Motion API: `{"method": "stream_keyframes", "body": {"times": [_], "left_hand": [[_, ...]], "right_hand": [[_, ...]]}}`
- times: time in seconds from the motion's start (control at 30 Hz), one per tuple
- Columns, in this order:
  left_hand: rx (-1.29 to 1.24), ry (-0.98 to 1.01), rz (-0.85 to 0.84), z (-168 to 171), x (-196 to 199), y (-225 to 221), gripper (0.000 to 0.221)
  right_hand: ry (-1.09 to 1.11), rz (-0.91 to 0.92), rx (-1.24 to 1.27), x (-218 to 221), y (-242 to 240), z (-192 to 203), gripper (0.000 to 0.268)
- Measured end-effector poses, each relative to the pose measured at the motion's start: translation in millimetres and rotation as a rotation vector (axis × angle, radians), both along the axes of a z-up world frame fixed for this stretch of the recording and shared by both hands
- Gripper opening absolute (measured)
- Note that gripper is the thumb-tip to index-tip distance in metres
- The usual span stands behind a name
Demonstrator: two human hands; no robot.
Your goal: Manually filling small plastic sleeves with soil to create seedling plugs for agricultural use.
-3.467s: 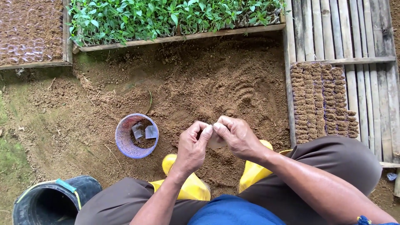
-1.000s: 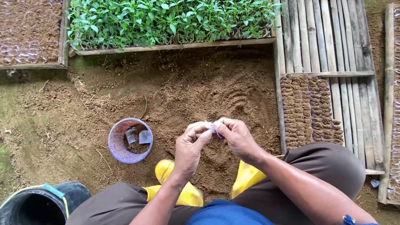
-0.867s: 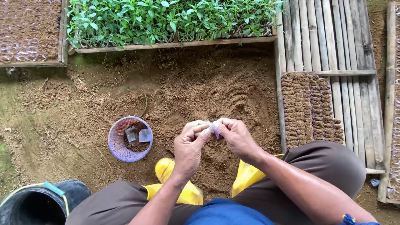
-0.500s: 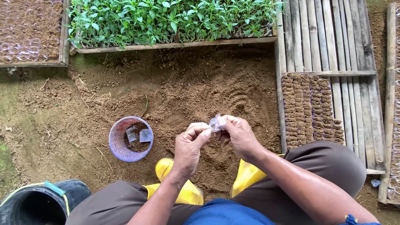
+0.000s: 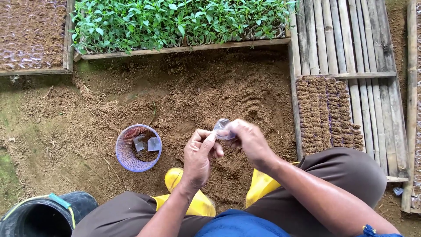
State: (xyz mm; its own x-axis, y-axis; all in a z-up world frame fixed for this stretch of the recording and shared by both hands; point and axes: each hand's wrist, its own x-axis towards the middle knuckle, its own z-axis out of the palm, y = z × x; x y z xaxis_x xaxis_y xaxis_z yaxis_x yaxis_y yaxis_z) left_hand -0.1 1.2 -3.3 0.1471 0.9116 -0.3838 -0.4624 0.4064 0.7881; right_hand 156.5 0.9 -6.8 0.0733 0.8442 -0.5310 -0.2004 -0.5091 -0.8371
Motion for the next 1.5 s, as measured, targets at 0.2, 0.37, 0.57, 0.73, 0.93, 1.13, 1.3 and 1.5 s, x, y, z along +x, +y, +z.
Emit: {"method": "stream_keyframes", "body": {"times": [0.2,0.37,0.57,0.73,0.93,1.13,1.3,1.5], "left_hand": [[0.190,0.265,-0.089,2,-3,1,0.011],[0.110,0.211,-0.116,-3,-6,3,0.014],[-0.104,-0.027,-0.168,-4,-11,4,0.032],[-0.116,-0.081,-0.237,6,-14,6,0.046],[-0.149,-0.051,-0.260,-5,-17,6,0.049],[-0.133,-0.062,-0.292,7,-18,10,0.053],[-0.163,-0.104,-0.323,-7,-21,9,0.057],[-0.120,-0.031,-0.320,-1,-21,11,0.053]], "right_hand": [[-0.123,0.067,0.218,-2,5,25,0.017],[-0.128,0.040,0.311,-3,8,21,0.012],[-0.070,-0.016,0.341,-1,3,6,0.009],[-0.126,-0.042,0.385,-5,5,19,0.009],[-0.108,-0.056,0.352,-5,4,11,0.008],[-0.179,-0.067,0.341,2,4,3,0.007],[-0.112,-0.046,0.327,-6,3,16,0.006],[-0.152,-0.062,0.372,-2,5,10,0.007]]}}
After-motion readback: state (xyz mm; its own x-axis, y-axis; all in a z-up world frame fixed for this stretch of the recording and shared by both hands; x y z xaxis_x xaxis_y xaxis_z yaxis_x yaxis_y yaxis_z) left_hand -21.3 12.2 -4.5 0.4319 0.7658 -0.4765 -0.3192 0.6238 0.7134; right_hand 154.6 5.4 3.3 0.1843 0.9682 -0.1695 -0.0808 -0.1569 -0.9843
